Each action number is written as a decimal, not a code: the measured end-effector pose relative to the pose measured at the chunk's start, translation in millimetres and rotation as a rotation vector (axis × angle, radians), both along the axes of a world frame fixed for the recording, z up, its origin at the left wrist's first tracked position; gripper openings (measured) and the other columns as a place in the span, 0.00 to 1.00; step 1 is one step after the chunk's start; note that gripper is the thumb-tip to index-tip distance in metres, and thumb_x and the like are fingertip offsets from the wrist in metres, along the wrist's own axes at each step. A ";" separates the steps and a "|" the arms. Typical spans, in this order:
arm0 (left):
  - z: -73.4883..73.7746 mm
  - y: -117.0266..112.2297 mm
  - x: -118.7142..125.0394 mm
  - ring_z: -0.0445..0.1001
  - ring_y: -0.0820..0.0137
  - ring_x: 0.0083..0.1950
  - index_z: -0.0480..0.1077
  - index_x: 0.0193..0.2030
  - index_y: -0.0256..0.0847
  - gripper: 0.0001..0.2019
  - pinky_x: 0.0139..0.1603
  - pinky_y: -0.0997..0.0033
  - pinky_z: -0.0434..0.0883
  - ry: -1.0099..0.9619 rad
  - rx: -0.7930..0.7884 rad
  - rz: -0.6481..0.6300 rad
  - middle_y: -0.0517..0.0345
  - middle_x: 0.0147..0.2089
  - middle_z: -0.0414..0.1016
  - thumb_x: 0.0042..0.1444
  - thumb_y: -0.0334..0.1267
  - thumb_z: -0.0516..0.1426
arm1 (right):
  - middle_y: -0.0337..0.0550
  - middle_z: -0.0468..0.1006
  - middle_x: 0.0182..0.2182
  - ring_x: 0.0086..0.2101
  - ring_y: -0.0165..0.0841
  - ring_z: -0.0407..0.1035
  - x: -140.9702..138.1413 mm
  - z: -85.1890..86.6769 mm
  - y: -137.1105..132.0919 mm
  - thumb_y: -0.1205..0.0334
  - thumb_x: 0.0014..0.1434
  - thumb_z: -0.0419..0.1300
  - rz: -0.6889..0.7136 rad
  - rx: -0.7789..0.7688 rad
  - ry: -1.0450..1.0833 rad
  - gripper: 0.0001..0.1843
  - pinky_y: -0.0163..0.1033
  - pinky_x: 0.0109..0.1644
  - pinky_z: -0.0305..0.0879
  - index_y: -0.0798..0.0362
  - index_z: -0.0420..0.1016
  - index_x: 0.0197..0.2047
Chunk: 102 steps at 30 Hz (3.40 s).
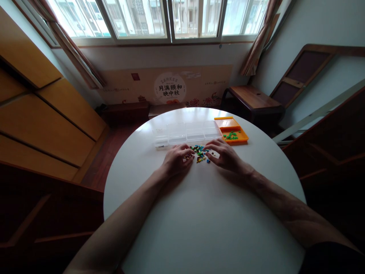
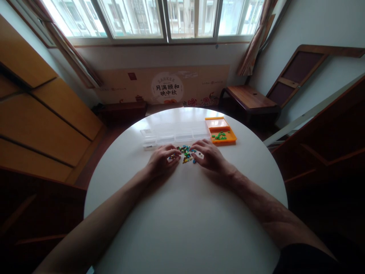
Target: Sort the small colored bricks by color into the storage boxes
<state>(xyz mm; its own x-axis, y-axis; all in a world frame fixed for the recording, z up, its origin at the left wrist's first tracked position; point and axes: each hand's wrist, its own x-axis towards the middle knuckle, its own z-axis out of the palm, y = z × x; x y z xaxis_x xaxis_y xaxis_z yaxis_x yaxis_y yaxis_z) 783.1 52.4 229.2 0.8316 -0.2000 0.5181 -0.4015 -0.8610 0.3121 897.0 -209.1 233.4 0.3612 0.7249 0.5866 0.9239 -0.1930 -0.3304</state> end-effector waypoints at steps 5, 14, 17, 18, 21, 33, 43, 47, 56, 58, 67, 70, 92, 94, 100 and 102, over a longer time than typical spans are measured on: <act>-2.2 -0.3 0.6 0.81 0.64 0.46 0.84 0.47 0.49 0.05 0.54 0.60 0.75 0.001 0.012 -0.005 0.56 0.47 0.84 0.69 0.39 0.64 | 0.49 0.84 0.53 0.51 0.47 0.75 -9.5 -8.0 7.8 0.62 0.73 0.65 0.038 -0.082 -0.056 0.13 0.56 0.58 0.76 0.47 0.82 0.59; -3.1 -0.3 1.7 0.82 0.64 0.47 0.84 0.45 0.49 0.05 0.54 0.60 0.75 0.004 0.024 -0.014 0.56 0.47 0.84 0.69 0.40 0.64 | 0.48 0.86 0.49 0.49 0.45 0.76 -6.2 -11.4 7.4 0.62 0.74 0.65 0.020 -0.080 -0.030 0.08 0.53 0.57 0.75 0.47 0.84 0.54; -2.2 -0.4 1.4 0.82 0.64 0.47 0.84 0.45 0.49 0.05 0.55 0.59 0.75 0.006 0.025 -0.013 0.56 0.47 0.84 0.69 0.40 0.64 | 0.47 0.86 0.49 0.49 0.44 0.76 -7.0 -10.8 7.1 0.61 0.73 0.65 0.013 -0.079 -0.016 0.07 0.52 0.58 0.74 0.46 0.84 0.52; -2.0 -0.4 1.3 0.82 0.64 0.47 0.84 0.45 0.49 0.05 0.55 0.59 0.74 0.007 0.024 -0.016 0.56 0.47 0.84 0.69 0.40 0.64 | 0.47 0.86 0.49 0.49 0.45 0.76 -7.4 -10.6 6.9 0.61 0.73 0.65 0.011 -0.080 -0.011 0.06 0.52 0.59 0.74 0.46 0.84 0.51; -2.0 -0.2 1.0 0.82 0.64 0.47 0.83 0.45 0.48 0.05 0.56 0.59 0.74 0.006 0.018 -0.023 0.56 0.48 0.84 0.69 0.40 0.64 | 0.48 0.86 0.48 0.49 0.45 0.76 -8.2 -10.0 6.6 0.61 0.72 0.66 0.010 -0.080 0.000 0.05 0.52 0.59 0.73 0.47 0.83 0.50; -3.7 0.2 1.5 0.82 0.63 0.47 0.84 0.45 0.49 0.05 0.55 0.58 0.75 0.013 0.031 -0.018 0.56 0.47 0.84 0.69 0.41 0.64 | 0.43 0.87 0.46 0.47 0.43 0.77 -4.8 -14.2 7.4 0.62 0.72 0.66 0.054 -0.052 -0.018 0.03 0.52 0.59 0.73 0.45 0.80 0.48; -5.0 0.6 2.1 0.82 0.63 0.48 0.84 0.46 0.49 0.06 0.56 0.60 0.75 0.016 0.042 -0.021 0.55 0.48 0.84 0.70 0.42 0.64 | 0.44 0.87 0.49 0.49 0.43 0.77 -1.1 -19.3 7.9 0.60 0.73 0.67 0.080 -0.044 -0.036 0.06 0.52 0.59 0.74 0.44 0.83 0.52; -6.8 0.4 2.2 0.82 0.63 0.48 0.84 0.47 0.49 0.05 0.55 0.60 0.75 -0.004 0.045 -0.025 0.56 0.49 0.84 0.70 0.42 0.65 | 0.44 0.87 0.49 0.48 0.42 0.77 0.1 -19.6 7.7 0.61 0.73 0.67 0.085 -0.062 -0.040 0.05 0.52 0.60 0.74 0.45 0.84 0.50; -6.2 0.4 2.6 0.82 0.63 0.48 0.84 0.46 0.49 0.05 0.56 0.59 0.74 -0.017 0.039 -0.036 0.56 0.49 0.84 0.70 0.42 0.64 | 0.41 0.88 0.46 0.47 0.41 0.79 -2.3 -16.8 8.4 0.64 0.73 0.65 0.109 -0.053 -0.045 0.05 0.53 0.62 0.73 0.44 0.82 0.49; -6.2 0.3 2.7 0.82 0.64 0.48 0.84 0.46 0.49 0.05 0.56 0.59 0.74 -0.014 0.038 -0.037 0.56 0.49 0.84 0.70 0.41 0.64 | 0.42 0.88 0.46 0.47 0.42 0.78 -3.2 -16.1 8.2 0.63 0.73 0.65 0.105 -0.047 -0.042 0.06 0.53 0.61 0.74 0.43 0.83 0.49; -2.4 -1.8 0.7 0.83 0.65 0.47 0.84 0.47 0.49 0.05 0.55 0.60 0.75 -0.034 0.038 -0.067 0.56 0.47 0.85 0.70 0.43 0.65 | 0.43 0.87 0.45 0.46 0.43 0.79 -5.0 -12.0 7.1 0.63 0.71 0.67 0.104 0.021 -0.039 0.07 0.53 0.60 0.75 0.45 0.79 0.51; 0.5 -3.6 0.0 0.84 0.65 0.47 0.84 0.47 0.49 0.06 0.55 0.60 0.75 -0.031 0.045 -0.071 0.55 0.47 0.85 0.70 0.45 0.65 | 0.43 0.87 0.44 0.45 0.43 0.80 -5.7 -11.1 7.9 0.63 0.71 0.67 0.111 0.045 -0.036 0.06 0.52 0.59 0.76 0.45 0.79 0.50; 0.2 -6.7 2.4 0.85 0.67 0.46 0.83 0.45 0.48 0.11 0.54 0.62 0.72 -0.058 0.051 -0.127 0.56 0.46 0.88 0.75 0.46 0.61 | 0.43 0.88 0.47 0.45 0.41 0.80 -4.6 -12.8 7.6 0.59 0.72 0.68 0.165 0.032 0.006 0.05 0.52 0.56 0.78 0.43 0.83 0.51; 1.0 -6.8 2.0 0.85 0.67 0.47 0.83 0.45 0.48 0.10 0.54 0.63 0.72 -0.052 0.057 -0.126 0.56 0.47 0.87 0.75 0.46 0.61 | 0.43 0.88 0.46 0.45 0.41 0.80 -6.0 -11.3 7.8 0.59 0.72 0.68 0.159 0.027 0.005 0.04 0.52 0.56 0.77 0.44 0.83 0.49; 1.8 -7.2 1.2 0.84 0.67 0.45 0.83 0.44 0.47 0.10 0.54 0.63 0.73 -0.085 0.023 -0.090 0.57 0.44 0.86 0.74 0.45 0.61 | 0.43 0.86 0.39 0.43 0.42 0.77 5.3 -2.2 1.2 0.59 0.71 0.67 -0.045 0.117 0.033 0.04 0.50 0.53 0.75 0.46 0.83 0.42; 0.4 -6.6 1.6 0.84 0.68 0.44 0.82 0.44 0.47 0.10 0.53 0.63 0.73 -0.088 0.015 -0.070 0.57 0.44 0.86 0.74 0.44 0.61 | 0.43 0.85 0.37 0.42 0.44 0.77 19.2 -2.4 -6.7 0.57 0.71 0.67 -0.243 0.204 0.043 0.07 0.52 0.53 0.74 0.47 0.82 0.39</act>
<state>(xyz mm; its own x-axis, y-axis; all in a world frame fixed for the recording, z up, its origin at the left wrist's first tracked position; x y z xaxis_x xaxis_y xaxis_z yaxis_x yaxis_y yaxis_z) 784.7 45.8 229.6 0.7666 -0.2639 0.5853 -0.4860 -0.8343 0.2604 916.3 -215.7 231.1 0.5367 0.4837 0.6913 0.8434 -0.3323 -0.4222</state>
